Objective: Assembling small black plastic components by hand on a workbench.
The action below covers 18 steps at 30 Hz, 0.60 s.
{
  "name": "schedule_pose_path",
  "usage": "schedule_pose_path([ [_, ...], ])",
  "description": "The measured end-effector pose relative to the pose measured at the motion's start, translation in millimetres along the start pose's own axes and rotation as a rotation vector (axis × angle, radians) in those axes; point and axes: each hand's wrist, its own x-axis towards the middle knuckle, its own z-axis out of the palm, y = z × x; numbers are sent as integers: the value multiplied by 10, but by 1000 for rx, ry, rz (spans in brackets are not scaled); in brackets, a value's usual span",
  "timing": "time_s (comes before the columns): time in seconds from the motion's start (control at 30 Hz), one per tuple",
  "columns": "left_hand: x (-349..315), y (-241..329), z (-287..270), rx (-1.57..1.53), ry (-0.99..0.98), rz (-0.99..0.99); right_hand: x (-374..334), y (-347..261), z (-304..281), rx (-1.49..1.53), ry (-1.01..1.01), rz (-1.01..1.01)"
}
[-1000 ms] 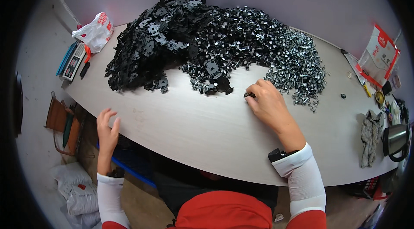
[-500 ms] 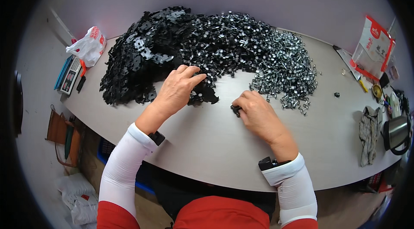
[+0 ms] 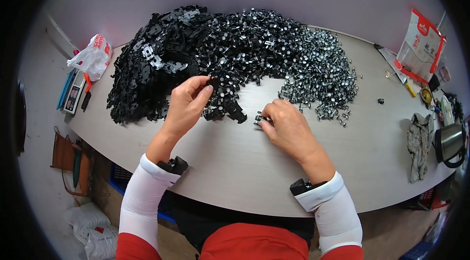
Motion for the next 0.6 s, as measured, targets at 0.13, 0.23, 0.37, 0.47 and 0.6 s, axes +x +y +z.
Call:
schedule_pose_path([
  [0.13,-150,109,118,-591,-261,-433,19,-152,14,279,111,99],
  [0.23,-206,74,238,-582,-350,-531,34,-208,20,350,192,123],
  [0.37,-233,53,322,-651,-347,-567,46,-224,32,319,239,84],
  [0.47,-256,13,361,-562,-406,-519,53,-237,50,307,293,29],
  [0.6,-280,-30,380,-543,-424,-488,33,-210,111,363,196,36],
])
